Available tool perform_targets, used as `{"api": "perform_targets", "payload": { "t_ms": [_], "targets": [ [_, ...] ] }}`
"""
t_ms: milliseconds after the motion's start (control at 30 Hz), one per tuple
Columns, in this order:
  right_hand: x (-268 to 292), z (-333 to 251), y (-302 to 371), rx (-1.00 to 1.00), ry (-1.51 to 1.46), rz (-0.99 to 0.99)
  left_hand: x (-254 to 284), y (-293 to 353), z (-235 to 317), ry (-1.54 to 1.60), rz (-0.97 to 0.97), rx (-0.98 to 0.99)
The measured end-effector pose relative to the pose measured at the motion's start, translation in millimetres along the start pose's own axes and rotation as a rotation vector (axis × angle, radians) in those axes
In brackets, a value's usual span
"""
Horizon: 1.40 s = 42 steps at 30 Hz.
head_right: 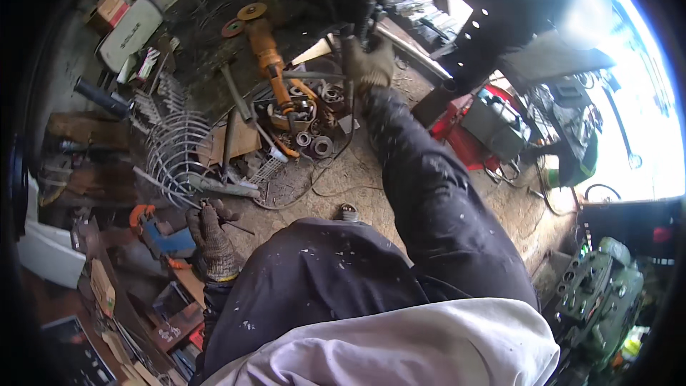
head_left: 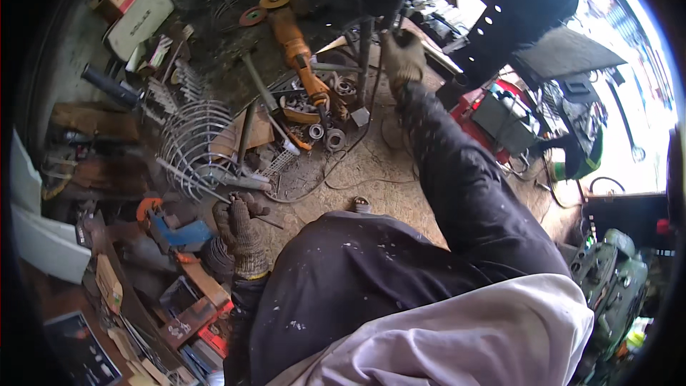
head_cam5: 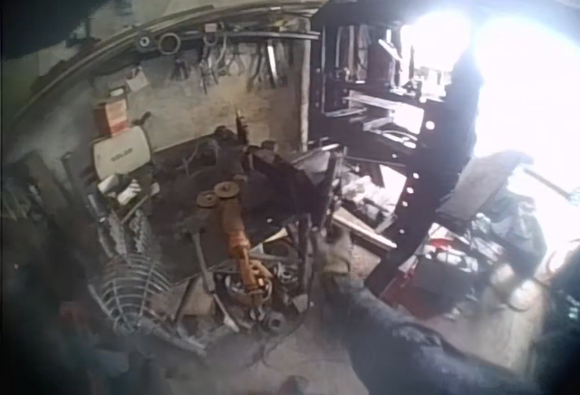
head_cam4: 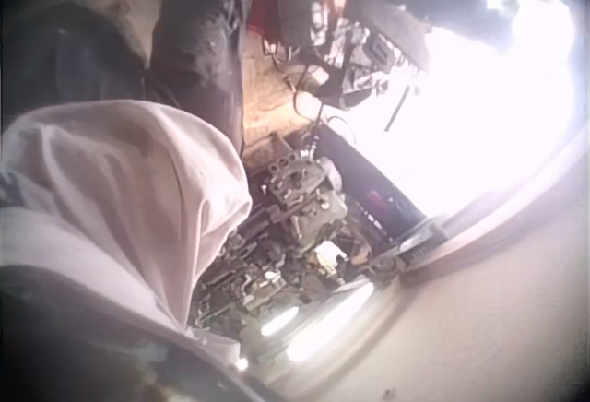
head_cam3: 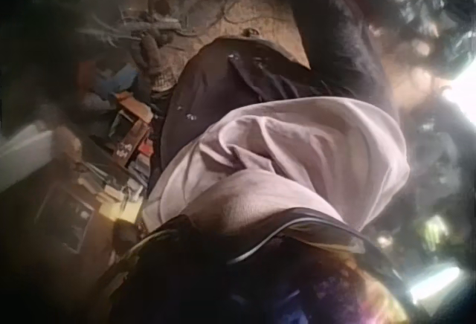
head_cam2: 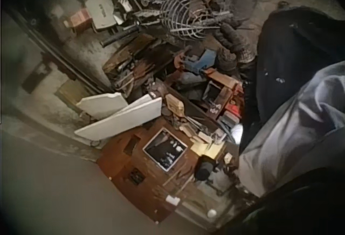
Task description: The person welds metal rods onto a hemispherical wire cage using a welding torch and a hammer, occasionally striking the metal joints.
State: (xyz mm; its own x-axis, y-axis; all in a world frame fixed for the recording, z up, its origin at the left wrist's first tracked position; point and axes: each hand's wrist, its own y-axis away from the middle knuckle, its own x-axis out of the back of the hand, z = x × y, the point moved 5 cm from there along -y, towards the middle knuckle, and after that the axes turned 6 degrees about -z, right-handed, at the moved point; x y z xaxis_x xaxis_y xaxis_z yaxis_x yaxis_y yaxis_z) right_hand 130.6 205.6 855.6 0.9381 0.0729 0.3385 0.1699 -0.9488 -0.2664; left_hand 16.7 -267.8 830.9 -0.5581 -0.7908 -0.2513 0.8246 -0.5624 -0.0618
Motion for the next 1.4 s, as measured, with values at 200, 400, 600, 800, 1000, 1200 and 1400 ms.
{"api": "perform_targets", "payload": {
  "t_ms": [200, 400, 600, 800, 1000, 1200, 1400],
  "targets": [
    [-57.6, 56.0, -64.2, -0.062, 0.236, -0.121, -13.7, 25.7, 25.6, -0.351, 0.295, 0.031],
    [-67.1, 48.1, -52.6, 0.049, -0.012, 0.056, 6.6, 71.2, 6.9, -0.371, 0.292, 0.216],
    [-56.3, 46.3, -73.2, 0.061, 0.201, 0.108, -3.3, 71.2, 25.4, -0.579, 0.252, 0.162],
    [3.8, -49.9, -81.9, 0.217, -0.043, 0.041, -3.5, 63.1, 30.7, -0.642, 0.002, 0.065],
    [89.3, -97.8, 8.8, 0.587, -0.133, -0.155, -26.3, 22.7, 65.3, -0.556, -0.207, -0.074],
    [54.6, -136.7, 221.8, 0.333, -0.269, -0.409, -47.9, 11.0, 93.6, -0.474, -0.604, -0.106],
    [9.2, -163.7, 359.7, 0.272, -0.322, -0.773, -25.9, 23.3, 104.1, -0.036, -0.71, -0.045]
  ]
}}
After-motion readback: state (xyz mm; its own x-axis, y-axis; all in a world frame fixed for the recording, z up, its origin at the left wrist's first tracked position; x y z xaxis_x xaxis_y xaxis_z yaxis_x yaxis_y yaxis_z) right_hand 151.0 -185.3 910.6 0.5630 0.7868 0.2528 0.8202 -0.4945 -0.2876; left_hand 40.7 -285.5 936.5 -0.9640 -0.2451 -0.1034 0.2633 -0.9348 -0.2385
